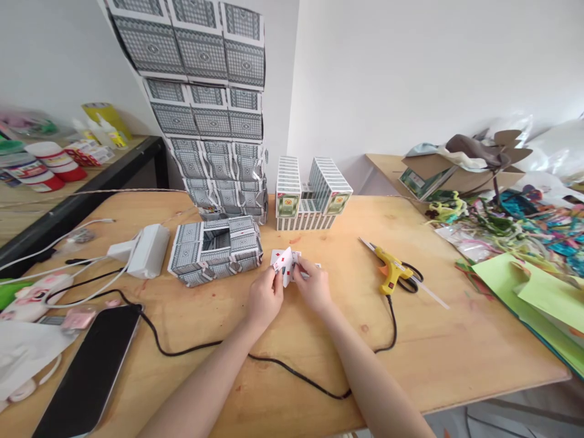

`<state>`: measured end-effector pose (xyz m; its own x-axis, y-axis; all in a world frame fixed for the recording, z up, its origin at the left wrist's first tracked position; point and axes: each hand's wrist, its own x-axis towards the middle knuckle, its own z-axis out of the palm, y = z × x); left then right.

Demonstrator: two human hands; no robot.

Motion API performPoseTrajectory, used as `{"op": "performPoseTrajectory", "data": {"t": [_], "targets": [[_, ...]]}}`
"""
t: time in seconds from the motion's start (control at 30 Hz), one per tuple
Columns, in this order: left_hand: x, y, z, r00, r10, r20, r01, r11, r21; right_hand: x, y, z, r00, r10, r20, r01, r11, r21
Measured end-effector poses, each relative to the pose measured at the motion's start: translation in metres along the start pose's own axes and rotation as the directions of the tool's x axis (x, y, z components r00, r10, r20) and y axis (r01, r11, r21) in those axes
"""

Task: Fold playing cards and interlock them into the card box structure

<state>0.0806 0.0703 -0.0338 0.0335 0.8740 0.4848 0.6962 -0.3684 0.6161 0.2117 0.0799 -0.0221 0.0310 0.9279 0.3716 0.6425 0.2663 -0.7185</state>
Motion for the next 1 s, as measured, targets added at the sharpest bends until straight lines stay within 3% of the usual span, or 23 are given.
{"op": "performPoseTrajectory", "data": {"t": [0.17, 0.47, 0.57, 0.67, 0.73, 0.83, 0.9, 1.0], "targets": [[0.000, -0.001, 0.000, 0.999, -0.026, 0.035, 0.027, 0.999, -0.023, 0.002, 0.002, -0.002, 0.997, 0.004, 0.079, -0.005, 1.000, 0.012], [-0.001, 0.005, -0.001, 0.997, -0.055, 0.047, 0.058, 0.996, -0.073, -0.003, 0.001, 0.004, 0.999, -0.006, -0.049, -0.002, 0.986, -0.165], [0.000, 0.005, -0.002, 0.986, -0.134, 0.095, 0.150, 0.972, -0.183, -0.002, 0.001, 0.002, 0.997, 0.039, -0.069, -0.046, 0.994, -0.102], [0.003, 0.002, -0.002, 0.952, -0.248, 0.182, 0.302, 0.868, -0.394, 0.004, 0.002, -0.005, 0.985, 0.152, 0.080, -0.164, 0.970, 0.179], [0.006, 0.001, -0.002, 0.921, -0.306, 0.241, 0.390, 0.749, -0.536, 0.008, 0.001, -0.008, 0.943, 0.230, 0.240, -0.305, 0.884, 0.353], [0.010, 0.003, -0.003, 0.873, -0.354, 0.335, 0.485, 0.571, -0.662, 0.010, 0.000, -0.009, 0.864, 0.284, 0.416, -0.465, 0.769, 0.439], [0.011, 0.005, -0.004, 0.844, -0.360, 0.398, 0.534, 0.488, -0.690, 0.009, -0.001, -0.007, 0.841, 0.276, 0.465, -0.498, 0.730, 0.468], [0.010, 0.007, -0.006, 0.823, -0.359, 0.440, 0.566, 0.439, -0.698, 0.004, -0.005, -0.002, 0.852, 0.239, 0.466, -0.483, 0.703, 0.521]]}}
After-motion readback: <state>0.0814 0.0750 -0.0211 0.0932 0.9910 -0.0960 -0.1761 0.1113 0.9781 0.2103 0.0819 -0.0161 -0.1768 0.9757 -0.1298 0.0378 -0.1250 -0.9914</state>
